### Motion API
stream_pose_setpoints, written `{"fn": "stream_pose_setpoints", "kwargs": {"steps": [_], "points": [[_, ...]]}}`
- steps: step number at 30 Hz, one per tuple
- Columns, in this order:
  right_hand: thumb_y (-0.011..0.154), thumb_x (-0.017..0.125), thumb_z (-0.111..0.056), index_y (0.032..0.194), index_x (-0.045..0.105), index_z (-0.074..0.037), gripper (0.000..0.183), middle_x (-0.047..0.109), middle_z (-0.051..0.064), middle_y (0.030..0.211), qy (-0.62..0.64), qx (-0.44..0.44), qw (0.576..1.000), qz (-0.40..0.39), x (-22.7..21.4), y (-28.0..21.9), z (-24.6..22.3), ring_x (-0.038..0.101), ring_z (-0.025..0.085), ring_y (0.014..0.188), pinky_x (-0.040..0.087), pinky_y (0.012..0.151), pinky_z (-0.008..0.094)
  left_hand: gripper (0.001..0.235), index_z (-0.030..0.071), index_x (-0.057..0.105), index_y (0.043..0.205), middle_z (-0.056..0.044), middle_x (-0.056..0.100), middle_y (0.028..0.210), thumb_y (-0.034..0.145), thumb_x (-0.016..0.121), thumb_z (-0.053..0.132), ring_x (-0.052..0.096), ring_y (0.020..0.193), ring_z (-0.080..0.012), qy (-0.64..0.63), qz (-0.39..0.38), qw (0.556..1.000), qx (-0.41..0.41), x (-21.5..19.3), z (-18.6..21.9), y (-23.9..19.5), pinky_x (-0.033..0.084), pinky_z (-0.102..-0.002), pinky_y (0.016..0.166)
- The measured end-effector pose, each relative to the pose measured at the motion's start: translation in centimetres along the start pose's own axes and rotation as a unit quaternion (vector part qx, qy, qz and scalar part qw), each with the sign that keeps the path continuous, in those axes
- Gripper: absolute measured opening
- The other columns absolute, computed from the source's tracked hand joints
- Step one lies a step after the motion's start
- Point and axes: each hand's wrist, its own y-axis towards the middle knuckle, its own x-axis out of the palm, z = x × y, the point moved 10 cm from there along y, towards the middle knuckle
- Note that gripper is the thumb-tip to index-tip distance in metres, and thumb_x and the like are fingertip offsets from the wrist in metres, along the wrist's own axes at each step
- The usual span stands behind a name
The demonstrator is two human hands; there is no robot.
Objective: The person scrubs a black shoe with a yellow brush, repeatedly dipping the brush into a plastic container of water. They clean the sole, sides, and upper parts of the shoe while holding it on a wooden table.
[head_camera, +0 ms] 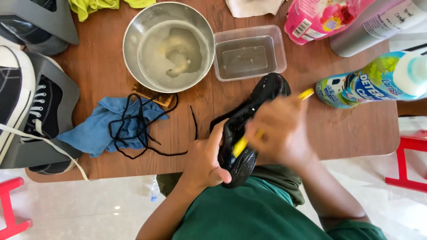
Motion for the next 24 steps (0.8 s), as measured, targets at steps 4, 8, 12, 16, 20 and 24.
{"fn": "stream_pose_setpoints", "kwargs": {"steps": [4, 8, 12, 16, 20, 24], "points": [[0.086, 0.072, -0.008, 0.058, 0.054, -0.014, 0.033, 0.055, 0.002, 0.07, 0.024, -0.005, 1.0, -0.015, 0.5, -0.3, -0.2, 0.049, 0.024, 0.066, 0.033, 0.077, 0.04, 0.143, 0.005, 0.047, 0.151, -0.004, 0.045, 0.048, 0.055, 0.015, 0.107, 0.043, 0.037, -0.0156, -0.016, 0.021, 0.999, 0.019, -0.3, -0.3, -0.1, 0.041, -0.025, 0.042], [0.088, 0.076, -0.009, 0.062, 0.058, -0.009, 0.032, 0.058, 0.006, 0.074, -0.023, 0.014, 1.0, -0.014, 0.3, 0.0, 1.8, 0.047, 0.025, 0.066, 0.032, 0.082, 0.044, 0.15, 0.003, 0.046, 0.153, -0.003, 0.044, 0.049, 0.051, 0.013, 0.109, 0.043, 0.039, -0.0152, -0.021, 0.025, 0.999, 0.028, -0.4, 0.0, -0.3, 0.043, -0.025, 0.044], [0.083, 0.073, -0.015, 0.057, 0.054, -0.017, 0.032, 0.053, -0.001, 0.069, 0.036, -0.048, 0.997, -0.046, 0.8, -0.3, -2.7, 0.046, 0.022, 0.062, 0.031, 0.075, 0.042, 0.148, -0.001, 0.047, 0.15, -0.004, 0.048, 0.051, 0.055, 0.011, 0.107, 0.048, 0.04, -0.0152, -0.012, 0.031, 0.999, 0.036, -0.6, 0.5, -0.1, 0.046, -0.027, 0.044], [0.094, 0.07, -0.008, 0.063, 0.057, -0.008, 0.033, 0.051, 0.001, 0.071, 0.034, -0.005, 0.999, -0.03, 0.4, -0.4, 0.8, 0.044, 0.02, 0.067, 0.031, 0.085, 0.037, 0.154, 0.001, 0.043, 0.156, -0.001, 0.041, 0.051, 0.05, 0.01, 0.108, 0.039, 0.041, -0.0116, -0.065, 0.015, 0.997, 0.031, -0.4, 0.4, -0.3, 0.042, -0.022, 0.044], [0.092, 0.065, -0.025, 0.066, 0.064, -0.018, 0.027, 0.049, -0.015, 0.078, -0.147, -0.032, 0.984, -0.096, 8.0, -15.0, 1.5, 0.043, 0.007, 0.081, 0.026, 0.1, 0.04, 0.156, -0.001, 0.043, 0.155, -0.001, 0.039, 0.05, 0.049, 0.015, 0.109, 0.039, 0.041, -0.0099, -0.074, 0.007, 0.996, 0.042, -0.4, 0.3, -0.4, 0.039, -0.022, 0.043], [0.093, 0.068, -0.027, 0.065, 0.06, -0.023, 0.03, 0.057, -0.002, 0.073, 0.038, -0.084, 0.995, -0.036, 0.9, -2.3, -2.3, 0.046, 0.022, 0.062, 0.031, 0.075, 0.043, 0.158, -0.002, 0.043, 0.155, -0.001, 0.043, 0.051, 0.045, 0.014, 0.109, 0.041, 0.041, -0.0107, -0.067, -0.009, 0.997, 0.038, -0.3, -0.2, -0.3, 0.041, -0.022, 0.043]]}}
